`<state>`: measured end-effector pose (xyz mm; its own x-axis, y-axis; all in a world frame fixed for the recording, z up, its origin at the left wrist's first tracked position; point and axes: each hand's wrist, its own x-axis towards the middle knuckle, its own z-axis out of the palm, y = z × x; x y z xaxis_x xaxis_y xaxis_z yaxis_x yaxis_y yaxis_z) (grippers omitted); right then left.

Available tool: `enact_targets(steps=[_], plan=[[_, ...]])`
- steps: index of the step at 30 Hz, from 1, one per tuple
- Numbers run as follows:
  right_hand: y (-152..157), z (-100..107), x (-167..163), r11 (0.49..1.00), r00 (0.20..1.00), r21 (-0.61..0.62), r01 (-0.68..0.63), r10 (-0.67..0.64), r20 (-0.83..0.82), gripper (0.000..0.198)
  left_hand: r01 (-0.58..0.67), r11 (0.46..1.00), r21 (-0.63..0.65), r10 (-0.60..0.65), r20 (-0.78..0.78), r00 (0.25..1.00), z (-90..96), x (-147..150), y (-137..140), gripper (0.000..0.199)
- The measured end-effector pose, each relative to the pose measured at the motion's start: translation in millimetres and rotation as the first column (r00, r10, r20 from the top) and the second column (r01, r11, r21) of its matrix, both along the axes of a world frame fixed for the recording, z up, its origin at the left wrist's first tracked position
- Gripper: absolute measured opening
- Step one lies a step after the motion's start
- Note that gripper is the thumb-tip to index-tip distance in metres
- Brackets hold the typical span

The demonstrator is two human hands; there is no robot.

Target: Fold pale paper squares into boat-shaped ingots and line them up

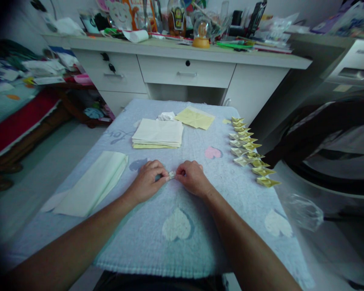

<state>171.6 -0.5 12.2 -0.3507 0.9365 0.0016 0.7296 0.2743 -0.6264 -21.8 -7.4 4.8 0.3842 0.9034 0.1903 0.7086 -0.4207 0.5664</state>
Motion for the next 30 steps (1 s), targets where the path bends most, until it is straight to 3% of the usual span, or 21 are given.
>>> enact_targets(steps=[14, 24, 30], plan=[[3.1, 17.7, -10.4, 0.997, 0.981, -0.062, 0.036, -0.023, 0.191, 0.014, -0.057, 0.998, -0.01, 0.056, -0.076, 0.996, 2.1, 5.5, -0.7, 0.011], [4.5, 17.5, -15.4, 0.995, 0.94, -0.071, 0.072, -0.044, 0.339, 0.02, -0.13, 0.991, -0.036, 0.122, -0.164, 0.979, 7.5, 10.5, -4.4, 0.019], [3.0, 17.7, -16.7, 0.995, 0.938, -0.06, 0.08, -0.055, 0.343, 0.018, -0.147, 0.989, -0.019, 0.139, -0.22, 0.966, 6.3, 11.1, -5.3, 0.018]])
